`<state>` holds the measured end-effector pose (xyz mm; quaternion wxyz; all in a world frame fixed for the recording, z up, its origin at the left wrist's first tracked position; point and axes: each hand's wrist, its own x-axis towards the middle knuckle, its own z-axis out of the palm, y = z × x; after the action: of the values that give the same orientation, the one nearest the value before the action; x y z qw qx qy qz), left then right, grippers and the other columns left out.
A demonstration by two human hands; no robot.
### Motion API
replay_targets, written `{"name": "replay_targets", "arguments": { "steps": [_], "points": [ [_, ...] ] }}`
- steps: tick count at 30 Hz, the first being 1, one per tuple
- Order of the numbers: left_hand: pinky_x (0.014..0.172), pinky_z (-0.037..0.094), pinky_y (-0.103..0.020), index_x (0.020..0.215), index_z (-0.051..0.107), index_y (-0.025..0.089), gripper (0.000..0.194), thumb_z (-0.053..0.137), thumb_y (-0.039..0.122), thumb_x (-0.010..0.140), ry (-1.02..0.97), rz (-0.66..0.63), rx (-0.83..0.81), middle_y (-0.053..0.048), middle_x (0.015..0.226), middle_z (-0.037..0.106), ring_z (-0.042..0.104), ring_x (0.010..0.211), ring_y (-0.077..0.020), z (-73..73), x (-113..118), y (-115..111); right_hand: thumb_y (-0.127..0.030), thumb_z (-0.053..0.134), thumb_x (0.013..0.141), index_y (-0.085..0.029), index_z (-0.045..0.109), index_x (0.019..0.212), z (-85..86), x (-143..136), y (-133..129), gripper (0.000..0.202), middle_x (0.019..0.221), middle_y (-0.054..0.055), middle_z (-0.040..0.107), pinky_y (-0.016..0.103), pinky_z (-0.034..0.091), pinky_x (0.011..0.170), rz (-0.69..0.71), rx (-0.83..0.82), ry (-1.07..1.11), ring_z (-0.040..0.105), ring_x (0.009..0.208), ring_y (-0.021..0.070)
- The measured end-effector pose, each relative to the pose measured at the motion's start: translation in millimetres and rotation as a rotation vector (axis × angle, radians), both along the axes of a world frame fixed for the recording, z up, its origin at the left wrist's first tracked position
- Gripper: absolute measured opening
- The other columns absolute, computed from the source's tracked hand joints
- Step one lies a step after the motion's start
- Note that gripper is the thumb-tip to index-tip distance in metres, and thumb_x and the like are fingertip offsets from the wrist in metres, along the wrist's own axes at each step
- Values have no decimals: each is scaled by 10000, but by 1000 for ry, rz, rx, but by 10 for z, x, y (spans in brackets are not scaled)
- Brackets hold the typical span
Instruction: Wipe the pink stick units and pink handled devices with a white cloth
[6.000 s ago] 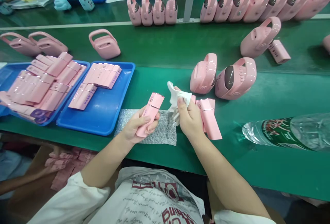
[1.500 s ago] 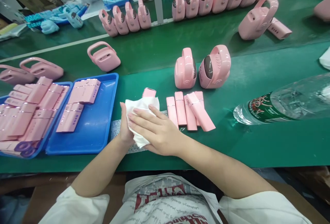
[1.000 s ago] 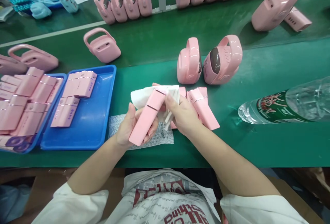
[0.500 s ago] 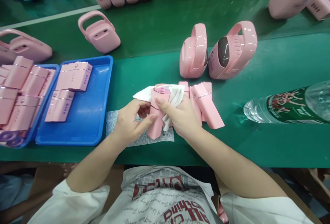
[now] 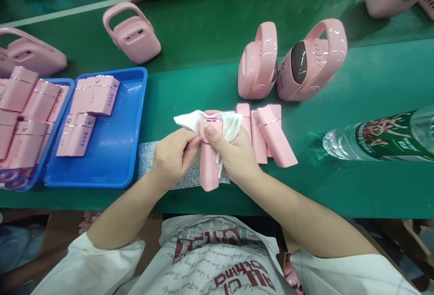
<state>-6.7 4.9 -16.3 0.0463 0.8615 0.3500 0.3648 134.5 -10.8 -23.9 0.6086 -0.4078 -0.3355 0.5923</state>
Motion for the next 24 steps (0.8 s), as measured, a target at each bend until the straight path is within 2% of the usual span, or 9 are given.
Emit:
{"name": "replay_targets", "arguments": {
  "steps": [6,8,10,12,14,16,18,22,24],
  "points": [
    [498,331,-210,732,474,179,196,458,157,926,-120,-21,-14,28,602,485,394,522,-78,88,-50,14,-543,757,689,-287,645,938,60,14,26,375,971,17,713,368,583,840,-1,-102,80,666,1010,236],
    [500,338,-205,735,483,179,193,460,158,925,-178,-70,-62,28,600,489,406,527,-76,126,-75,19,-544,770,671,-269,643,943,79,27,36,407,958,19,715,372,581,847,-2,-132,121,661,1026,242],
    [503,356,-200,731,497,178,193,475,167,922,-250,-197,-175,27,593,503,427,524,-74,185,-111,30,-543,773,668,-255,642,954,97,45,43,427,952,21,715,378,576,861,13,-142,151,656,1037,244],
    [520,394,-195,731,527,175,181,508,165,911,-252,-419,-381,19,600,547,477,535,-74,266,-153,44,-554,765,674,-246,643,962,117,63,46,438,941,22,715,387,571,873,31,-133,162,653,1044,246],
    [550,438,-192,749,575,172,135,567,161,883,-155,-655,-622,5,636,609,542,570,-80,348,-190,54,-570,755,677,-239,646,961,138,77,46,451,918,24,714,396,568,877,42,-123,156,653,1043,250],
    [574,466,-187,787,620,172,60,630,152,842,-63,-755,-767,-6,689,653,585,609,-86,399,-211,57,-583,752,671,-232,647,963,153,85,44,469,902,28,713,402,569,872,45,-122,145,655,1036,257],
    [566,468,-185,821,642,170,34,665,147,813,-92,-637,-731,-10,717,661,587,620,-86,400,-208,51,-592,752,665,-236,645,970,156,86,39,481,911,30,712,403,572,858,36,-113,130,659,1021,258],
    [545,450,-182,860,647,155,53,651,133,812,-231,-177,-405,1,715,628,532,607,-72,285,-163,45,-553,752,693,-261,643,988,128,77,17,430,986,24,702,375,565,858,-31,-39,48,662,1000,233],
    [573,463,-187,873,651,154,68,642,122,814,-196,-97,-272,1,733,636,536,635,-75,221,-142,47,-521,747,719,-265,640,993,106,70,5,390,1019,19,692,359,551,888,-52,2,12,657,1009,216]
  ]
}}
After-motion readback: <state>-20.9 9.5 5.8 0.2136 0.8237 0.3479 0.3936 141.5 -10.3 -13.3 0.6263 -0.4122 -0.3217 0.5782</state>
